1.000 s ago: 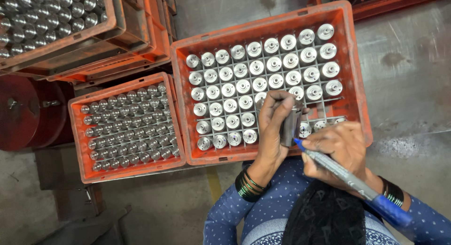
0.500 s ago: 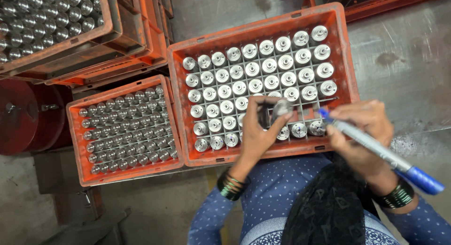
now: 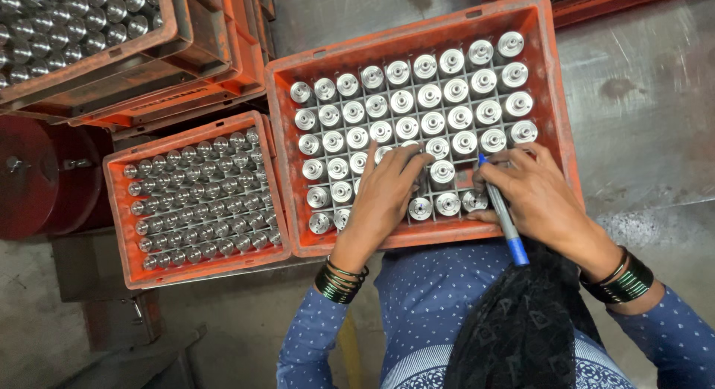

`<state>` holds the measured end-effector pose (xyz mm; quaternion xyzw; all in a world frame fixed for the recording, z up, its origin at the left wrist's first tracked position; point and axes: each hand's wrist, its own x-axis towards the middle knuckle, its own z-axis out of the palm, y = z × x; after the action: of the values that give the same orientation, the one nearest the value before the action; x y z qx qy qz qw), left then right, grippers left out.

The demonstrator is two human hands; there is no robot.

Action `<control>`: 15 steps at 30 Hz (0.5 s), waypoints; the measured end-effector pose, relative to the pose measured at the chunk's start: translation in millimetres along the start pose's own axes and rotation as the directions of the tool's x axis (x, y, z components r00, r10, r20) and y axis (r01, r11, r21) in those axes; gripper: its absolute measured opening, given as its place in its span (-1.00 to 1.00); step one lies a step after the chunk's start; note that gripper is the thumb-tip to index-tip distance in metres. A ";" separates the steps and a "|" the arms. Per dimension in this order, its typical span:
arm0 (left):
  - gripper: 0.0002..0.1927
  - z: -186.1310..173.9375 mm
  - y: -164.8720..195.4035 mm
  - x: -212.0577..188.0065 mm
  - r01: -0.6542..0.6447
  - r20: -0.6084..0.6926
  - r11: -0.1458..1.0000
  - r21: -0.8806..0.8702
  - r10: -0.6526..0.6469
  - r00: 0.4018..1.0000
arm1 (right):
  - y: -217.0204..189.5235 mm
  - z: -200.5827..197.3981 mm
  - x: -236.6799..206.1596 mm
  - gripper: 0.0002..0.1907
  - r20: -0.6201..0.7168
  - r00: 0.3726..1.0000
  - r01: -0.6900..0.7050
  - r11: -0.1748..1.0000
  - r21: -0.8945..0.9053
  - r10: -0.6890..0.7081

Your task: The person picks up small cylindrical metal parts from an orange crate and marks each one with a blue marker. They place the marked parts back into the crate and repeat the process across multiple crates.

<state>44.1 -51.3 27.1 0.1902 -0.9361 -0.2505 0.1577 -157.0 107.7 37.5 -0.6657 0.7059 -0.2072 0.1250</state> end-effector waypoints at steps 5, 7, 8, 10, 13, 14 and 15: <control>-0.53 -0.6 5.9 -9.4 0.014 -0.007 0.997 -0.075 -0.014 1.000 | 2.8 5.8 1.8 -0.51 -0.001 0.999 -0.043 0.993 0.112 0.044; -0.59 -0.7 12.8 -15.9 0.040 -0.156 0.972 -0.233 -0.078 0.985 | -0.2 2.0 4.0 -0.47 -0.034 0.998 -0.053 0.988 0.143 0.058; -0.60 0.4 17.2 -18.6 0.091 -0.219 0.925 -0.368 -0.182 0.959 | -2.6 -2.4 4.4 -0.48 -0.085 0.995 -0.032 0.993 0.117 0.042; -0.59 6.9 26.2 -18.7 0.113 -0.254 0.750 -0.652 -0.357 0.899 | -9.1 -15.8 2.7 -0.50 -0.179 0.984 0.008 0.998 0.067 0.005; -0.49 27.6 39.8 -6.6 0.123 -0.025 0.232 -0.965 -0.549 0.836 | -25.1 -35.3 -10.2 -0.56 -0.392 0.906 0.193 0.980 0.044 -0.161; -0.46 35.0 43.6 -2.0 0.196 0.176 -0.028 -0.980 -0.575 0.799 | -30.8 -35.6 -12.5 -0.52 -0.414 0.886 0.248 0.968 0.043 -0.208; -0.42 42.2 47.7 2.4 0.252 0.374 -0.287 -0.924 -0.544 0.751 | -34.6 -35.5 -15.1 -0.48 -0.435 0.864 0.301 0.953 0.039 -0.255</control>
<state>12.4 3.1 18.0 0.3390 -0.2886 -0.8625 0.2406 -141.1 126.2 83.2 -0.6919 0.6004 -0.4000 -0.0277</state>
